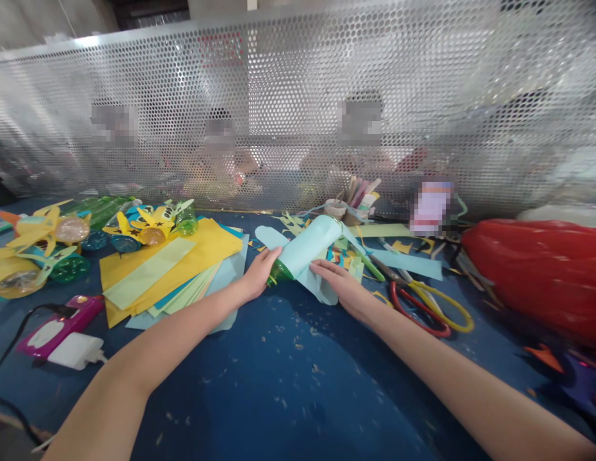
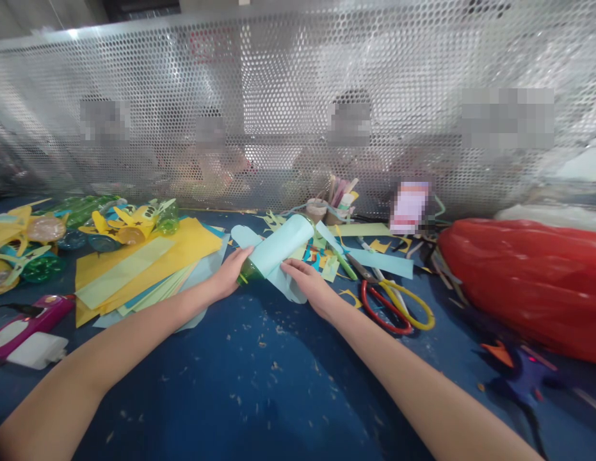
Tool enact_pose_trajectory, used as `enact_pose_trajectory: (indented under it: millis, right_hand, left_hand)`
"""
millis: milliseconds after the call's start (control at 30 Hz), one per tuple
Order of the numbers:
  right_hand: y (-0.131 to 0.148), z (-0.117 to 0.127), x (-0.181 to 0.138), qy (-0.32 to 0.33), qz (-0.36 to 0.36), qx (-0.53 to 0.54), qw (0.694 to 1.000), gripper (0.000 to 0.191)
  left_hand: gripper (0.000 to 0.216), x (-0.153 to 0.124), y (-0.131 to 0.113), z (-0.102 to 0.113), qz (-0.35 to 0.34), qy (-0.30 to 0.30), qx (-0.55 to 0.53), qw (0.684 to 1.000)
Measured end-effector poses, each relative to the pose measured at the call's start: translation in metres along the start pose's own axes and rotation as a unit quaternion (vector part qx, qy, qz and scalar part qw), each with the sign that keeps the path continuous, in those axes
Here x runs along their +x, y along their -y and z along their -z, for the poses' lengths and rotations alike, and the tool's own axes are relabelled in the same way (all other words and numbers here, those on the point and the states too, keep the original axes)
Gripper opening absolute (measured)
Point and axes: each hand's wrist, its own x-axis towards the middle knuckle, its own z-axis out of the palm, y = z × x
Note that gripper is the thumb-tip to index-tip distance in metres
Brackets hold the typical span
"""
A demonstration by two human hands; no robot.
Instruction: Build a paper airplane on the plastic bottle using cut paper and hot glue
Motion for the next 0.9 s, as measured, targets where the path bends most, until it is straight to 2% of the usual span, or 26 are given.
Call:
enact_pose_trajectory:
  millis: [233,467,733,900]
  right_hand:
    - [-0.0024,0.0018,0.0027,-0.020,-0.025,0.001,0.999,0.025]
    - [-0.0023,0.0005,0.0030,-0.028,-0.012,0.003,1.000,0.024]
    - [0.0019,-0.0004,-0.0026,0.035,0.003,-0.013,0.999,0.034]
    - [0.0017,-0.0004,-0.0036,0.029,-0.001,-0.002,1.000,0.034]
  left_hand:
    - [0.032,0.0006,0.0018,0.0009,0.002,-0.009,0.003,1.000]
    - [0.031,-0.0011,-0.0004,-0.0004,0.001,-0.010,-0.003,1.000]
    - [0.035,-0.0011,-0.0014,-0.0025,0.000,0.001,-0.002,1.000]
    - [0.038,-0.0012,0.0011,-0.0009,-0.027,0.031,-0.015,0.999]
